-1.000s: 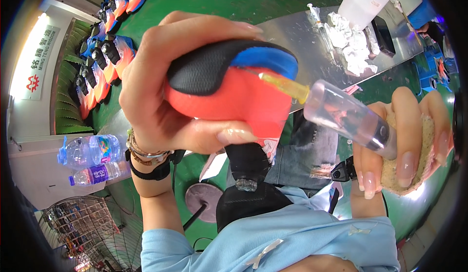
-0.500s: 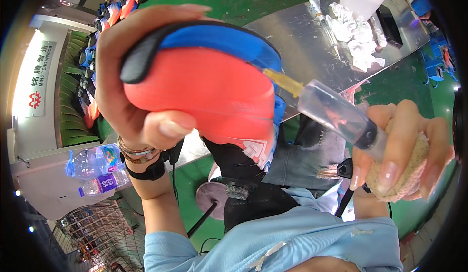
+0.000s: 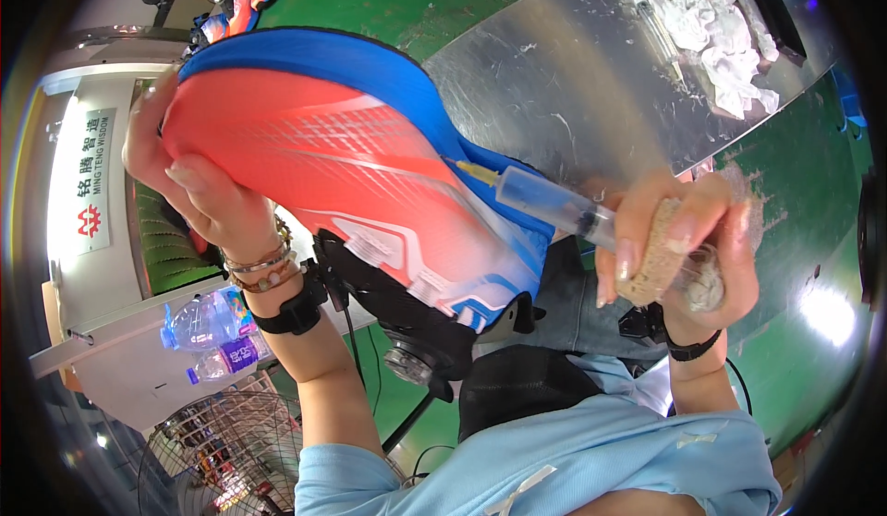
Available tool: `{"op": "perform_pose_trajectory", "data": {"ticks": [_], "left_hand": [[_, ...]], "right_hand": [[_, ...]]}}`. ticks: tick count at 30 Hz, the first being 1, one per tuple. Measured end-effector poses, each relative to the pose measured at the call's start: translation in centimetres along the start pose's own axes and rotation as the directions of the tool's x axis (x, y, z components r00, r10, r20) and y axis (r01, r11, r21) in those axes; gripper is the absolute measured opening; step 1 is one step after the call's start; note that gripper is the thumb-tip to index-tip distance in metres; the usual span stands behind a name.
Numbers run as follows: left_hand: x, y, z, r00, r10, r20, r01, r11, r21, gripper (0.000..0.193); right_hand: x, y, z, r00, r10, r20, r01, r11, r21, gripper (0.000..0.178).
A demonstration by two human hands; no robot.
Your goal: Apply liquid glue to the edges of shoe soles using a syringe and a sponge.
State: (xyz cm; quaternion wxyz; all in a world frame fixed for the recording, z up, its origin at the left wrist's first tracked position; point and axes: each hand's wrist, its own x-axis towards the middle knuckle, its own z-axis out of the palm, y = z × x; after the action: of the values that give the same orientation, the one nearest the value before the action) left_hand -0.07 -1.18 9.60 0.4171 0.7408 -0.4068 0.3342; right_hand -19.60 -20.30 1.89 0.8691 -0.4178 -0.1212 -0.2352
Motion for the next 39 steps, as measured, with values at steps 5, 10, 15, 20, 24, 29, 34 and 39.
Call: {"op": "perform_pose_trajectory", "data": {"ticks": [5,10,15,20,24,29,34,39], "left_hand": [[0.1,-1.2,0.6,0.997,-0.044,0.063,0.043,0.999,0.018,0.057],[0.3,-1.8,1.2,0.995,-0.081,0.066,0.083,0.996,-0.018,0.052],[0.2,-3.1,1.4,0.982,-0.18,0.056,0.182,0.983,-0.032,0.047],[-0.4,-5.6,1.1,0.965,-0.255,0.066,0.256,0.967,-0.003,0.047],[-1.3,-7.7,0.6,0.951,-0.304,0.064,0.304,0.953,0.006,0.049],[-3.6,-10.1,-1.1,0.883,-0.463,0.074,0.468,0.881,-0.074,0.041],[-9.7,-5.8,-1.4,0.745,-0.66,0.097,0.664,0.722,-0.195,0.038],[-13.2,-8.0,-5.9,0.528,-0.841,0.121,0.833,0.485,-0.267,0.032]], "right_hand": [[-1.1,0.2,-0.4,0.984,0.17,-0.057,-0.169,0.985,0.028,0.049],[-2.2,-0.5,-1.5,0.968,0.249,-0.033,-0.249,0.968,0.015,0.056],[-3.6,-1.4,-1.9,0.943,0.32,-0.091,-0.327,0.941,-0.086,0.056],[-4.7,-1.2,-2.3,0.927,0.341,-0.154,-0.353,0.934,-0.055,0.053],[-4.6,-1.1,-2.5,0.931,0.346,-0.116,-0.36,0.924,-0.133,0.051],[-4.1,-0.1,-1.7,0.957,0.259,-0.129,-0.284,0.926,-0.249,0.046],[-2.7,0.7,-1.7,0.938,0.32,-0.13,-0.339,0.927,-0.161,0.047],[-1.7,1.7,-0.9,0.935,0.317,-0.16,-0.346,0.915,-0.207,0.048]]}}
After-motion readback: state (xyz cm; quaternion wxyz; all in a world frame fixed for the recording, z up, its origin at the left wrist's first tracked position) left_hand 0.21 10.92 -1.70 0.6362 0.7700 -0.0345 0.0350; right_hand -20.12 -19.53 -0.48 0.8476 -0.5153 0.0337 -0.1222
